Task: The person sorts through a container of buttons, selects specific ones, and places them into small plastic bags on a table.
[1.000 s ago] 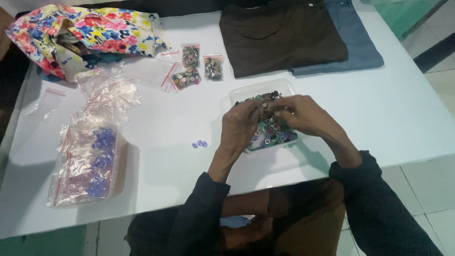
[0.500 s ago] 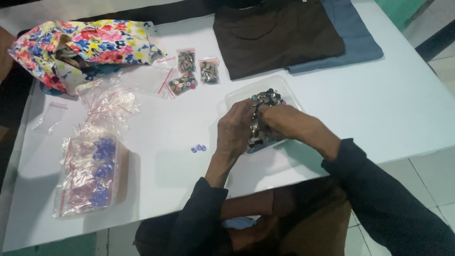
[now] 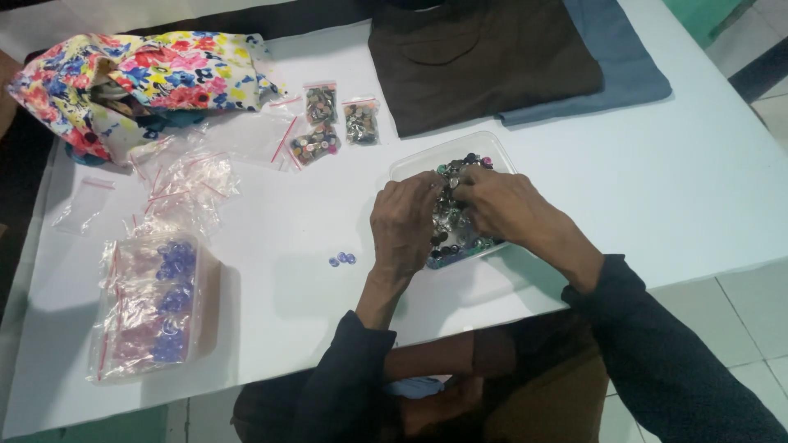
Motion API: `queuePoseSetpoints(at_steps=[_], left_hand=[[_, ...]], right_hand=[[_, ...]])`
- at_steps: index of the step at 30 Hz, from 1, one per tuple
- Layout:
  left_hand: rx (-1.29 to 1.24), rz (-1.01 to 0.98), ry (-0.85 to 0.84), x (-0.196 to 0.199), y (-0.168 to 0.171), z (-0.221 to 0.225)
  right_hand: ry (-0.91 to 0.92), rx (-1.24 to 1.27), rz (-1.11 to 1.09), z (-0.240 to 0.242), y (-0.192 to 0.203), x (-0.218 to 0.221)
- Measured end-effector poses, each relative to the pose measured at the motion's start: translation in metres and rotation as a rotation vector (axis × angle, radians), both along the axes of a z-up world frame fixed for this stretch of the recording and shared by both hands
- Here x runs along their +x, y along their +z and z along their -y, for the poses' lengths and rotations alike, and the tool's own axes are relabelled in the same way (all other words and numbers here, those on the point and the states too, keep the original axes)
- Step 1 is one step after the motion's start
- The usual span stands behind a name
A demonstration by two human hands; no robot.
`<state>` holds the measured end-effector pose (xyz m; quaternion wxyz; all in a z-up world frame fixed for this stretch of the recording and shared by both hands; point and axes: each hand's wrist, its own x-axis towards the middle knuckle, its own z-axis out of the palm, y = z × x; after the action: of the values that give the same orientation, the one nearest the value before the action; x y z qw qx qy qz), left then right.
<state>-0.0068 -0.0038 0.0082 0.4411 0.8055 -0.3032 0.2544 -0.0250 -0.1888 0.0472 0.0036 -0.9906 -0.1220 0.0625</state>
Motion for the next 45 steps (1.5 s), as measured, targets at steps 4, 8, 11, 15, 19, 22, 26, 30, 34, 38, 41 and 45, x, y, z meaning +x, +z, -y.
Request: queuePoseSetpoints(at_steps=[4,8,11,15,19,22,26,30,34,38,41,45], left_hand=[[-0.057,-0.066,0.003,0.002,-0.007,0.002],[-0.078,-0.098,0.035,0.003,-0.010,0.003],[-0.101,-0.115,0.049,0.004,-0.014,0.003],[-0.137,-0.143,0.048,0.004,-0.014,0.004],[-0.154,-0.093,0.070,0.006,-0.018,0.007],[-0.153,-0.094,0.090,0.004,-0.018,0.007],[-0.129,-0.059,0.101,0.004,-0.017,0.004],[-0.154,-0.057,0.079,0.002,-0.015,0.004],[-0.151,-0.073,0.118,0.000,-0.010,0.005],[-0.189,-0.115,0.094,0.001,-0.012,0.006],[-0.190,-0.118,0.099,0.000,-0.012,0.006],[-0.179,-0.104,0.110,0.001,-0.012,0.006]], right_hand=[[0.152,0.029,-0.097,-0.019,-0.008,0.003],[0.166,0.081,-0.110,-0.021,-0.004,0.006],[0.115,-0.010,-0.017,-0.012,0.010,0.007],[0.003,0.091,-0.405,0.005,0.026,-0.005],[0.164,0.313,-0.640,-0.002,0.027,-0.005],[0.195,0.407,-0.672,-0.012,0.015,-0.007],[0.217,0.440,-0.586,-0.011,0.012,-0.001],[0.004,0.552,-0.436,-0.016,0.047,-0.005],[-0.133,0.539,-0.383,-0.009,0.070,-0.012],[-0.135,0.475,-0.223,0.010,0.041,-0.005],[-0.064,0.346,-0.171,0.003,0.029,-0.004],[0.102,0.177,-0.127,-0.008,-0.009,0.001]])
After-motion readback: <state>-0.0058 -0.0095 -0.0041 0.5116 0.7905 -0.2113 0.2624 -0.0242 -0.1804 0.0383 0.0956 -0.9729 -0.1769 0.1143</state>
